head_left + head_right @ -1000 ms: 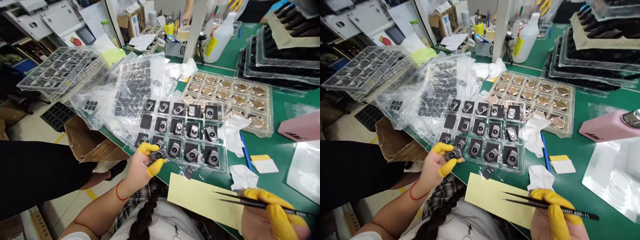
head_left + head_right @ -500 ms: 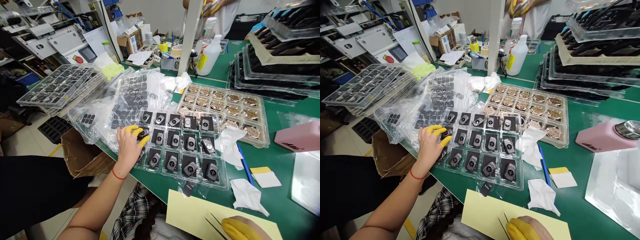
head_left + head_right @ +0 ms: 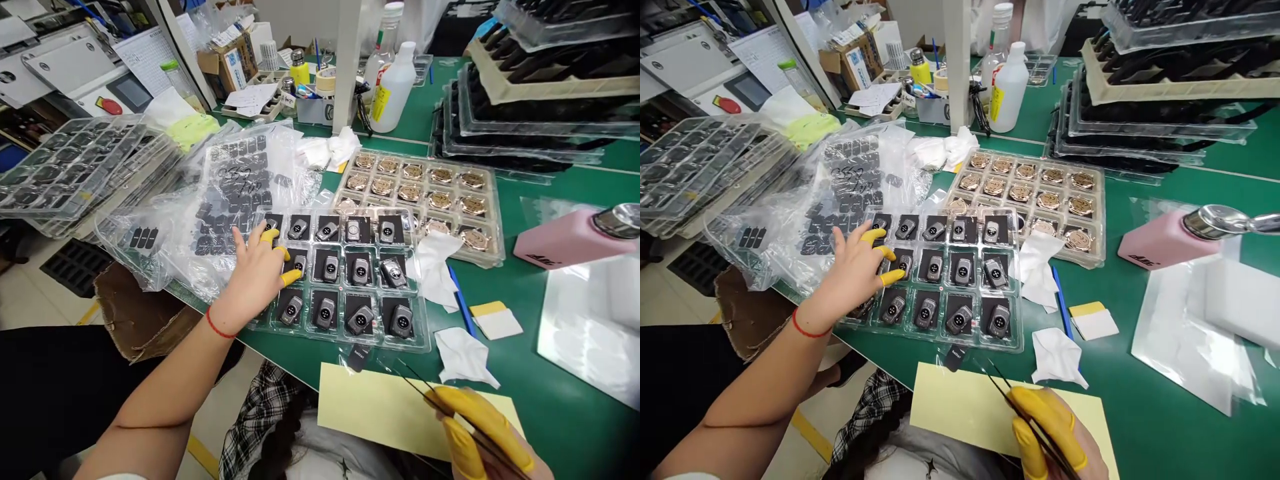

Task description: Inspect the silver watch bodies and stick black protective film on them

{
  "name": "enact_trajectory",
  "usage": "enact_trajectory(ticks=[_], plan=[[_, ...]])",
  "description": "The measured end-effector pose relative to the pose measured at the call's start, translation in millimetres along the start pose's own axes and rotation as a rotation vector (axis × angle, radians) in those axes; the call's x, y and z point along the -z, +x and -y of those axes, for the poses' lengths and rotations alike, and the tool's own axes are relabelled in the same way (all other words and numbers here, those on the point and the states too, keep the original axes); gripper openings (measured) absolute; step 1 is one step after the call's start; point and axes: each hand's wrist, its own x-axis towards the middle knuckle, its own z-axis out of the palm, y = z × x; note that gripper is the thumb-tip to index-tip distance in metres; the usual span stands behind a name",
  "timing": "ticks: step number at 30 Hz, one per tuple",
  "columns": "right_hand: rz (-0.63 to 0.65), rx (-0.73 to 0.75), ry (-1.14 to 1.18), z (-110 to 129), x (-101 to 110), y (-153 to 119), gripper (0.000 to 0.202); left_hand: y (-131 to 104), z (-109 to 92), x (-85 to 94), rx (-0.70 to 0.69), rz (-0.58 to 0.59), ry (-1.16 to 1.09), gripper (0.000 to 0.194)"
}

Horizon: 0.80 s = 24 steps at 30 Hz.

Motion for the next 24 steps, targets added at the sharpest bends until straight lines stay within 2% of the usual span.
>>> enact_trajectory(ticks=[3,7,10,15,17,20,22,23,24], plan=[[-0.031,-0.102,0.053,11,-7,-1,0.016,1,-2,2.5,-0.021,-0.004,0.035,0.025],[-0.04,-0.214,0.272,23,-10,8,0.012,3,-8,2.3,-0.011,-0.005,-0.022,0.024],[0.061,-0.205,0.33,28,-7,13,0.003,7,-5,-2.2,-0.031,-0.005,-0.076,0.018],[0.223,-0.214,0.304,30,-8,9,0.007,15,9,-16.8,-0.029,-0.053,-0.263,0.016],[0.263,-0.218,0.302,28,-11,7,0.009,15,12,-17.3,-0.003,-0.09,-0.362,0.019],[0.296,-0.207,0.296,25,-15,7,0.009,3,4,-6.7,0.038,-0.217,-0.375,0.029],[0.323,-0.203,0.311,24,-15,7,0.009,-16,-11,2.4,0.035,-0.32,-0.42,0.035],[0.339,-0.208,0.322,24,-15,7,0.009,-29,-22,5.1,0.016,-0.342,-0.509,0.037],[0.355,-0.213,0.333,24,-14,8,0.008,-42,-34,5.6,0.012,-0.305,-0.653,0.037]])
